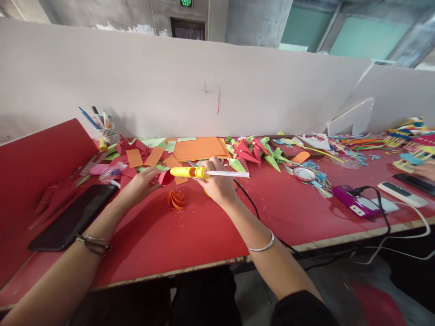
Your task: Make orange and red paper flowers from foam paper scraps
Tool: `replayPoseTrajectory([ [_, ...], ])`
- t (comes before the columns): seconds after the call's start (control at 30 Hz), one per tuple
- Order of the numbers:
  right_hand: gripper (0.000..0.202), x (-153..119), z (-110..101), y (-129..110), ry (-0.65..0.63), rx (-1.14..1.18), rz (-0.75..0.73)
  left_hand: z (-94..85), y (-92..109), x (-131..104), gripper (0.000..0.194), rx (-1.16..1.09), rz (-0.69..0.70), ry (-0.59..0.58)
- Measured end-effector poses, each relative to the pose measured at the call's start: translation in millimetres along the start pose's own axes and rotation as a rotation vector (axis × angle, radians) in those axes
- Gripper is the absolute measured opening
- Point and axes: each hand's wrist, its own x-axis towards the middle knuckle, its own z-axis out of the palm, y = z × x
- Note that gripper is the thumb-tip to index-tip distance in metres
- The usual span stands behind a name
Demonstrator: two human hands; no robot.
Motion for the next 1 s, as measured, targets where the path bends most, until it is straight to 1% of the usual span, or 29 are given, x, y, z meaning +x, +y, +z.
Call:
replayPoseTrajectory([
  [0.1, 0.014, -0.5, 1.1, -1.3, -0.013, -0.015, 0.011, 0.5, 1.7, -0.8, 0.016, 0.023, -0.088, -0.030],
  [0.17, 0.014, -0.7, 1.4, -2.6, -0.020, -0.011, 0.016, 1.2, 3.3, -1.2, 0.011, 0.030, -0.141, -0.059],
  [0.23, 0.014, -0.9, 1.4, -3.9, -0.029, -0.003, 0.017, 1.6, 4.1, -1.4, 0.005, 0.008, -0.164, -0.079],
  [0.37, 0.015, -0.7, 0.7, -5.2, -0.038, 0.004, 0.019, 1.8, 2.5, -1.9, 0.006, -0.053, -0.182, -0.073],
  [0.53, 0.012, 0.0, 0.4, -4.9, -0.046, 0.013, 0.010, 3.0, -0.7, -2.5, 0.009, -0.062, -0.211, -0.047],
  [0.8, 0.008, -0.7, 3.3, -2.1, -0.072, 0.034, -0.002, -2.1, 1.9, -2.7, 0.010, 0.074, -0.253, -0.039],
  [1.0, 0.007, -0.9, 5.0, -1.5, -0.078, 0.070, -0.013, -0.4, 2.2, -2.3, 0.005, 0.140, -0.249, -0.037],
])
